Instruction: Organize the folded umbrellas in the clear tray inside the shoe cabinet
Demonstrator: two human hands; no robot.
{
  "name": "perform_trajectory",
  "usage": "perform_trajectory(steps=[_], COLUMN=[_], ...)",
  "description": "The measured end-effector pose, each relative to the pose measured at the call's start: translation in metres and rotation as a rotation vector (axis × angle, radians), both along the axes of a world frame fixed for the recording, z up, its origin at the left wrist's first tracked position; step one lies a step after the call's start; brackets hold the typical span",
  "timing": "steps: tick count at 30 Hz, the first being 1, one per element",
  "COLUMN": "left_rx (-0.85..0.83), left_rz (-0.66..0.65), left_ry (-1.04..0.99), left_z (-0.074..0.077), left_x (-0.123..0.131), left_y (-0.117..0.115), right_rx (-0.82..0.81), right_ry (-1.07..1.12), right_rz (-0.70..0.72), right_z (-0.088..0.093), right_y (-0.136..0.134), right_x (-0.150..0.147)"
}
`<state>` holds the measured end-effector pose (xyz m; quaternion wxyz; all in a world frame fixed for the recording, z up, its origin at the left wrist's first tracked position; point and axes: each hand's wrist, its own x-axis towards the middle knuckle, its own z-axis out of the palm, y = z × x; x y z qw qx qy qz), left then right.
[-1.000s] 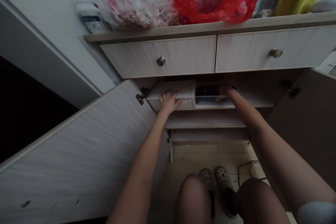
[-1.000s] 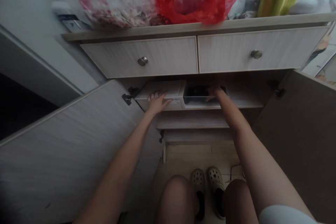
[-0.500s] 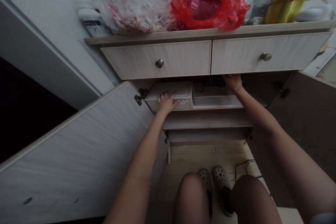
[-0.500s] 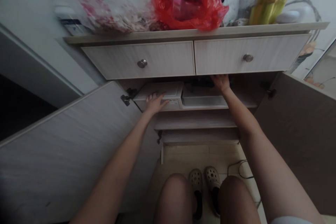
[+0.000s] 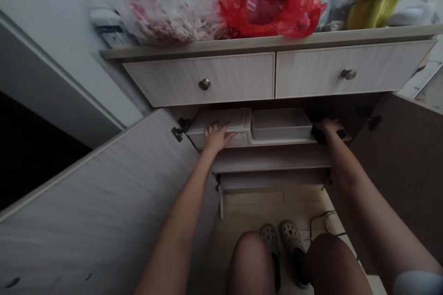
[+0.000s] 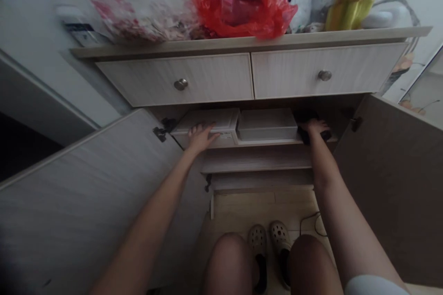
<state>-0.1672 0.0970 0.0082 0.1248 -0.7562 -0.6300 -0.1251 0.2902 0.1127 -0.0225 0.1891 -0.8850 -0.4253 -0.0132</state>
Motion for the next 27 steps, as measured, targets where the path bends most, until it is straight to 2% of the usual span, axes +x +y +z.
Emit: perform_trajectory(steps=[3, 5, 7, 10, 13, 17, 20, 23, 25, 27], left_rx=[-0.002, -0.003, -0.006, -0.013, -0.015, -0.020, -0.047, -0.045, -0.031, -0.024], left_rz=[-0.001, -0.003, -0.003, -0.005, -0.009, -0.005, 0.009, 0.005, -0.002, 0.002], left_ry=[0.017, 0.024, 0.020, -0.006, -0.019, -0.005, 0.007, 0.015, 0.017, 0.010], left_z=[0.001, 0.001, 0.001, -0.001, -0.002, 0.000, 0.003, 0.004, 0.003, 0.002], left_x=[0.000, 0.000, -0.001, -0.001, -0.001, 0.000, 0.001, 0.001, 0.000, 0.000], left_y=[0.000, 0.000, 0.001, 0.003, 0.005, 0.004, 0.002, 0.001, 0.001, 0.002], right_rx=[0.090, 0.163, 0.193, 0.147, 0.066, 0.009, 0.123, 0.295, 0.325, 0.311], right_ry=[0.158, 0.127, 0.036, -0.086, -0.136, -0.155, -0.148, -0.157, -0.178, -0.214], right_rz=[-0.071, 0.007, 0.121, 0.309, 0.347, 0.278, 0.273, 0.429, 0.576, 0.655], right_z=[-0.004, -0.007, -0.014, -0.034, -0.048, -0.045, -0.038, -0.035, -0.035, -0.036], right_y=[0.002, -0.009, -0.031, -0.070, -0.089, -0.081, -0.075, -0.079, -0.081, -0.078], right_x=[-0.005, -0.004, -0.003, -0.004, -0.010, -0.021, -0.034, -0.051, -0.063, -0.072])
